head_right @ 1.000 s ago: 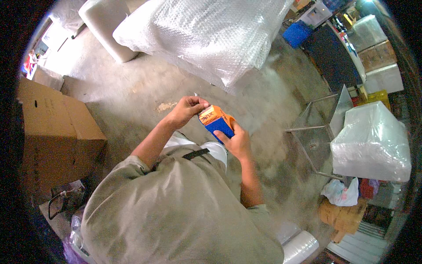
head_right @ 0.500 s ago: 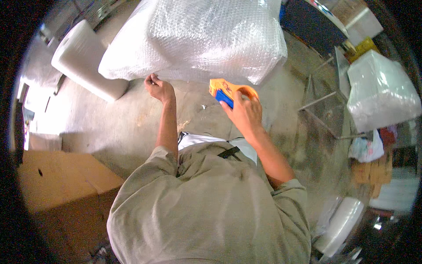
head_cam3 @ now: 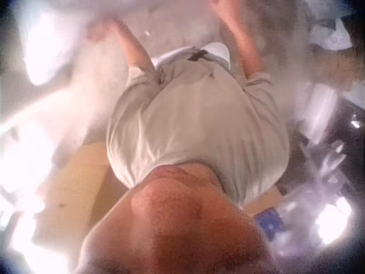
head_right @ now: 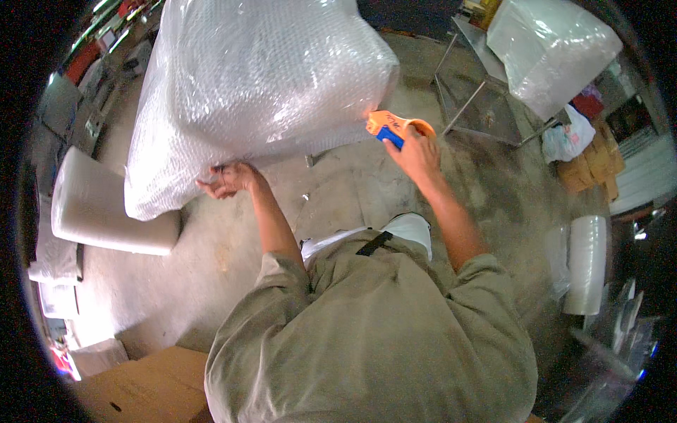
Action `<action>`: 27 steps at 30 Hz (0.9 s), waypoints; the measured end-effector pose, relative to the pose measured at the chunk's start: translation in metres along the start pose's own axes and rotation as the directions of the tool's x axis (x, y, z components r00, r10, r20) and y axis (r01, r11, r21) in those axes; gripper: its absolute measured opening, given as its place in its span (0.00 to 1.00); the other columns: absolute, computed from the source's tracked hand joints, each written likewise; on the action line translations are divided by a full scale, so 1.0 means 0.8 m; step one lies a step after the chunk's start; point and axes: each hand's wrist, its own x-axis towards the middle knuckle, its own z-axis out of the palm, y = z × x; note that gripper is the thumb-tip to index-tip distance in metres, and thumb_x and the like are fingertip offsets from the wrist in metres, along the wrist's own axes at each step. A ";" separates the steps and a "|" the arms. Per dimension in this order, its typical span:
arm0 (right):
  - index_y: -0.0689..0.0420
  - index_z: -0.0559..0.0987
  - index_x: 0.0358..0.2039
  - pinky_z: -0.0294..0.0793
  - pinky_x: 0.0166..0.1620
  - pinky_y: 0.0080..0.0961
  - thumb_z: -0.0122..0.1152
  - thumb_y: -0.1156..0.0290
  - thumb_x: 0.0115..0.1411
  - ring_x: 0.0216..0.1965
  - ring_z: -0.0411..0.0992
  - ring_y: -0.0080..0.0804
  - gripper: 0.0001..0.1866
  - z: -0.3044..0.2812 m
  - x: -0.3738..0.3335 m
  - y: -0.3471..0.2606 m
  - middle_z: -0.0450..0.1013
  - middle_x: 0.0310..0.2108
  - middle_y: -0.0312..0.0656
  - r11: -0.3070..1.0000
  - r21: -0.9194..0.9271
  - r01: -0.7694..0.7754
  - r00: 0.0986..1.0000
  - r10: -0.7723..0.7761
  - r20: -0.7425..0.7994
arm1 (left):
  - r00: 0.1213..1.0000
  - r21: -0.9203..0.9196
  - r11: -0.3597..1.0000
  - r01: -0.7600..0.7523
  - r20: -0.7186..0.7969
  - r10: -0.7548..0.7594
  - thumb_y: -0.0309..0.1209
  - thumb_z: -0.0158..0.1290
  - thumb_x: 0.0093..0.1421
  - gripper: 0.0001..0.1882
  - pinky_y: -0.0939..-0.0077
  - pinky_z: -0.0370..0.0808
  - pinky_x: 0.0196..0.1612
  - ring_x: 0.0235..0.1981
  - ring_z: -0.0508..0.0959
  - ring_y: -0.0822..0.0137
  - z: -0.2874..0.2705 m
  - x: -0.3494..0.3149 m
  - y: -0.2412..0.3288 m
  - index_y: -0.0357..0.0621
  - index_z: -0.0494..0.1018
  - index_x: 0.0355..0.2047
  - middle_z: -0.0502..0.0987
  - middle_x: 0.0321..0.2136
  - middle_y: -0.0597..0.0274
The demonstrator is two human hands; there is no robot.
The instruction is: The person wraps a large object with bubble wrap and secures it using a handheld tape dispenser. They repeatedly apply tape to seal the bubble wrap around the item, then move the wrapped package to a nearby table.
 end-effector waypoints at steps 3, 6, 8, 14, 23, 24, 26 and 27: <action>0.62 0.79 0.44 0.77 0.42 0.49 0.67 0.44 0.56 0.39 0.79 0.56 0.31 -0.010 0.023 0.067 0.80 0.35 0.55 1.000 0.000 -0.027 0.998 0.027 -0.058 | 1.000 0.165 0.986 -0.027 -0.005 0.028 0.59 0.41 0.70 0.36 0.50 0.60 0.53 0.54 0.63 0.48 -0.049 -0.028 0.032 0.44 0.56 0.65 0.61 0.58 0.48; 0.61 0.81 0.42 0.78 0.41 0.48 0.67 0.44 0.57 0.37 0.80 0.55 0.30 -0.002 0.055 0.099 0.80 0.34 0.56 0.997 0.038 -0.060 0.997 0.061 -0.040 | 0.434 -0.306 0.452 -0.838 0.127 0.892 0.30 0.61 0.60 0.31 0.46 0.61 0.55 0.51 0.69 0.45 -0.098 -0.108 0.078 0.35 0.61 0.60 0.68 0.52 0.44; 0.62 0.82 0.39 0.78 0.41 0.48 0.66 0.43 0.57 0.37 0.80 0.53 0.30 0.008 0.084 0.112 0.80 0.33 0.58 0.988 0.131 -0.080 0.997 0.080 0.008 | -0.189 -0.841 0.428 -0.331 0.504 0.843 0.26 0.59 0.59 0.20 0.55 0.74 0.51 0.42 0.80 0.48 -0.111 -0.177 0.107 0.34 0.72 0.50 0.80 0.38 0.46; 0.69 0.83 0.31 0.76 0.39 0.44 0.60 0.34 0.58 0.34 0.81 0.50 0.40 0.022 0.118 0.195 0.79 0.26 0.58 0.709 0.572 -0.413 0.910 0.290 0.298 | -0.378 -0.190 0.947 -0.260 0.922 0.082 0.38 0.53 0.69 0.39 0.61 0.76 0.55 0.55 0.78 0.51 -0.043 -0.352 0.133 0.27 0.47 0.68 0.76 0.53 0.39; 0.68 0.84 0.32 0.76 0.37 0.42 0.66 0.39 0.56 0.31 0.81 0.47 0.35 0.119 0.200 0.324 0.80 0.27 0.55 0.413 0.590 -0.693 0.703 0.210 0.680 | 0.042 0.376 0.808 0.453 0.897 -0.441 0.41 0.46 0.70 0.33 0.65 0.75 0.49 0.48 0.77 0.59 0.045 -0.453 0.171 0.44 0.50 0.70 0.72 0.55 0.50; 0.68 0.84 0.33 0.77 0.38 0.41 0.67 0.41 0.56 0.32 0.81 0.48 0.33 0.132 0.224 0.330 0.80 0.28 0.56 0.391 0.589 -0.707 0.690 0.201 0.695 | 0.101 0.474 0.797 0.375 0.833 -0.544 0.40 0.45 0.70 0.28 0.66 0.74 0.48 0.45 0.78 0.62 0.054 -0.456 0.181 0.45 0.57 0.67 0.74 0.46 0.57; 0.69 0.83 0.38 0.77 0.39 0.36 0.66 0.48 0.57 0.33 0.80 0.41 0.30 0.156 0.293 0.358 0.81 0.30 0.52 0.400 0.644 -0.652 0.750 0.211 0.627 | 0.126 0.558 0.783 0.275 0.787 -0.604 0.42 0.47 0.69 0.21 0.70 0.72 0.45 0.41 0.78 0.66 0.076 -0.470 0.192 0.45 0.71 0.57 0.76 0.35 0.66; 0.69 0.83 0.40 0.77 0.40 0.34 0.66 0.51 0.58 0.33 0.80 0.38 0.28 0.168 0.333 0.368 0.81 0.31 0.50 0.403 0.649 -0.645 0.755 0.208 0.621 | 0.026 0.568 0.783 0.254 0.805 -0.593 0.46 0.51 0.68 0.23 0.70 0.73 0.43 0.39 0.79 0.66 0.092 -0.478 0.195 0.43 0.72 0.55 0.77 0.34 0.64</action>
